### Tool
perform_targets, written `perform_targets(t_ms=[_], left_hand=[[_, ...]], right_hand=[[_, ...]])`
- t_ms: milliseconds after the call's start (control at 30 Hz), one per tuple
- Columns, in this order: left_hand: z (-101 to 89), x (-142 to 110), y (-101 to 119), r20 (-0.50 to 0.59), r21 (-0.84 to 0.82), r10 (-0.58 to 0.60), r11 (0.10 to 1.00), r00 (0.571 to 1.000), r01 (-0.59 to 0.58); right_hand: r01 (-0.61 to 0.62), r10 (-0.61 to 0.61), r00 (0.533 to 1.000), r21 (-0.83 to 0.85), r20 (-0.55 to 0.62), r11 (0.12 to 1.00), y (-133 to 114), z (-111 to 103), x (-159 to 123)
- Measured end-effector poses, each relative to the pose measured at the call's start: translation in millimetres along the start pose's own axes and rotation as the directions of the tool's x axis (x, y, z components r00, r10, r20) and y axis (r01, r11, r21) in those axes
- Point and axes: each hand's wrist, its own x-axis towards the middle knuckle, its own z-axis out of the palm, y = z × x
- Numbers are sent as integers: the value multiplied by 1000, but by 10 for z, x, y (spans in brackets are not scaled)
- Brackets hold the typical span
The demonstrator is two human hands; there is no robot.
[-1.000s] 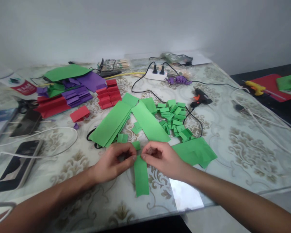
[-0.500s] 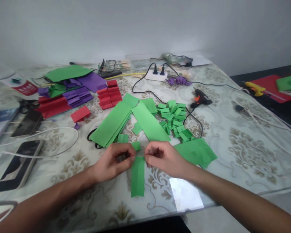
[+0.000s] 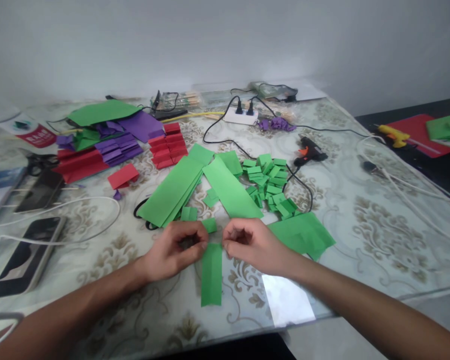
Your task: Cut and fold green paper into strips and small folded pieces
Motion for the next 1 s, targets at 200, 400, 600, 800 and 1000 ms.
perform_targets(t_ms=[200,400,600,800,1000], left_hand=[[4,0,-19,-15,-47,-45,998,999,45],[1,2,-39,-16,-133,-158,979,987,155],[6,6,-34,-15,-193,-183,965,983,176],[12,8,-5,-15,-190,-170,968,985,164],[0,-21,-9,-24,-318,-110,943,994,97]], right_hand=[[3,-3,1000,6,-23,1000,9,12,13],[88,-87,995,14,-47,996,-23,6,-4],[112,-113,993,-30,-39,993,-19,18,-6],[130,-134,989,-56,-69,990,9,49,-5],[93,-93,985,-2,-148,996,41,72,4]])
